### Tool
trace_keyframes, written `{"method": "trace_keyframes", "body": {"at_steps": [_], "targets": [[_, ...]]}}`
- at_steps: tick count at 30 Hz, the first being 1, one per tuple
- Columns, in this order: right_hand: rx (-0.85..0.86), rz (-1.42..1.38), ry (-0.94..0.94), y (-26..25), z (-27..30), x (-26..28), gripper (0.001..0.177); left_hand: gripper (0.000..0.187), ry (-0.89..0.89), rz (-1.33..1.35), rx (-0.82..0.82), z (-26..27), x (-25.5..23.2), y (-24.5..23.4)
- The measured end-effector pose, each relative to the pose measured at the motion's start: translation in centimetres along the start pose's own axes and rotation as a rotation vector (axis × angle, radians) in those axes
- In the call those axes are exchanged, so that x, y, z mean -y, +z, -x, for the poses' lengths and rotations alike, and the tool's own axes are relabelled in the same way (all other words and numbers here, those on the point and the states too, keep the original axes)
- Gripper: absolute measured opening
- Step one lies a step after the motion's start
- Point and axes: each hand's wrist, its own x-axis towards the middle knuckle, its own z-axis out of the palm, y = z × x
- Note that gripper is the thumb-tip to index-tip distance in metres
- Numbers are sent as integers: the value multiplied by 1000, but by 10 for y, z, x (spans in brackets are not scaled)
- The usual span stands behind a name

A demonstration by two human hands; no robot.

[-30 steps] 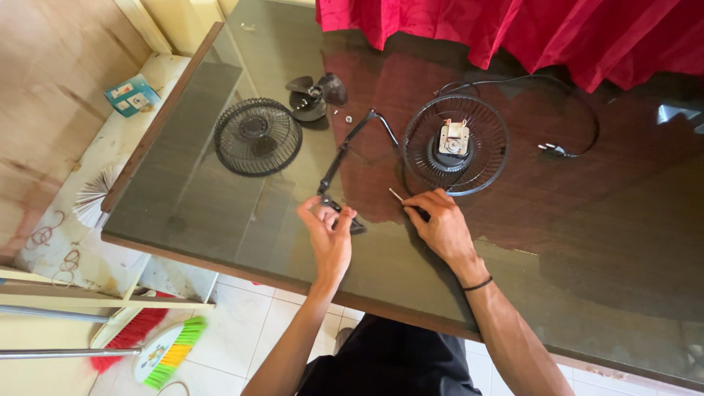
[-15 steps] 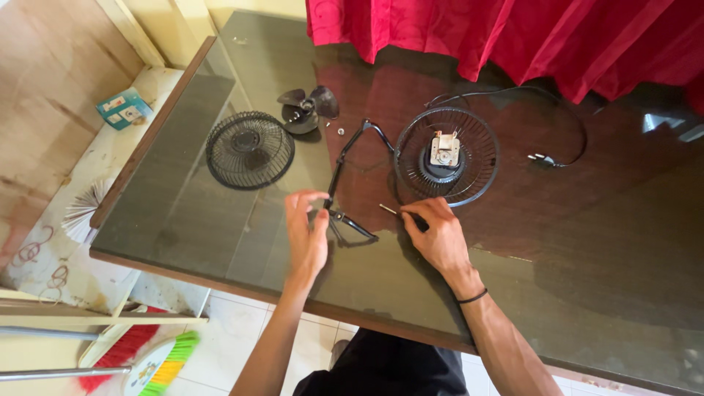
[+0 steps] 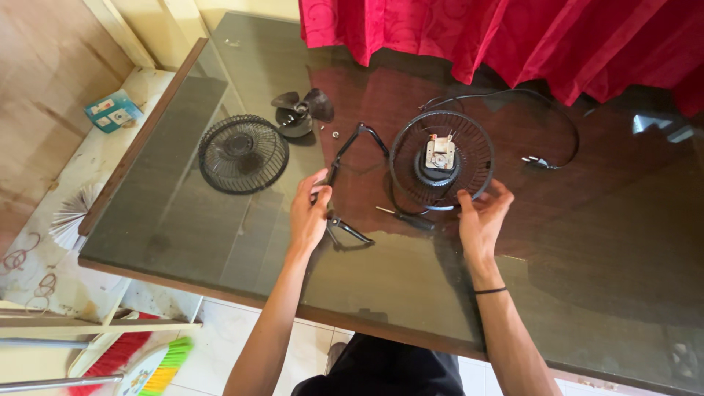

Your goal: The person reassembles a small electric fan on a glass table. They align the black mounting bracket against the fan motor housing, insert screws, and tighten them using a screwdriver, adjusting the bracket and housing position as they work. The fan blade and grills remain set aside on the table.

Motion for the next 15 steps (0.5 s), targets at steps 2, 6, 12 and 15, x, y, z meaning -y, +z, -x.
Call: {"method": "trace_keyframes", "body": {"at_steps": [2, 6, 12, 15], "targets": [[94, -122, 167, -1, -4, -11, 57, 41, 36, -54, 39, 6, -4, -4], [163, -213, 124, 4, -5, -14, 48, 43, 83, -92, 64, 11, -14, -8], [187, -406, 302, 2, -8, -4, 45, 48, 264, -193, 123, 16, -22, -12], [181, -521, 317, -1, -8, -1, 43, 52, 180, -55, 171, 19, -26, -14]]}}
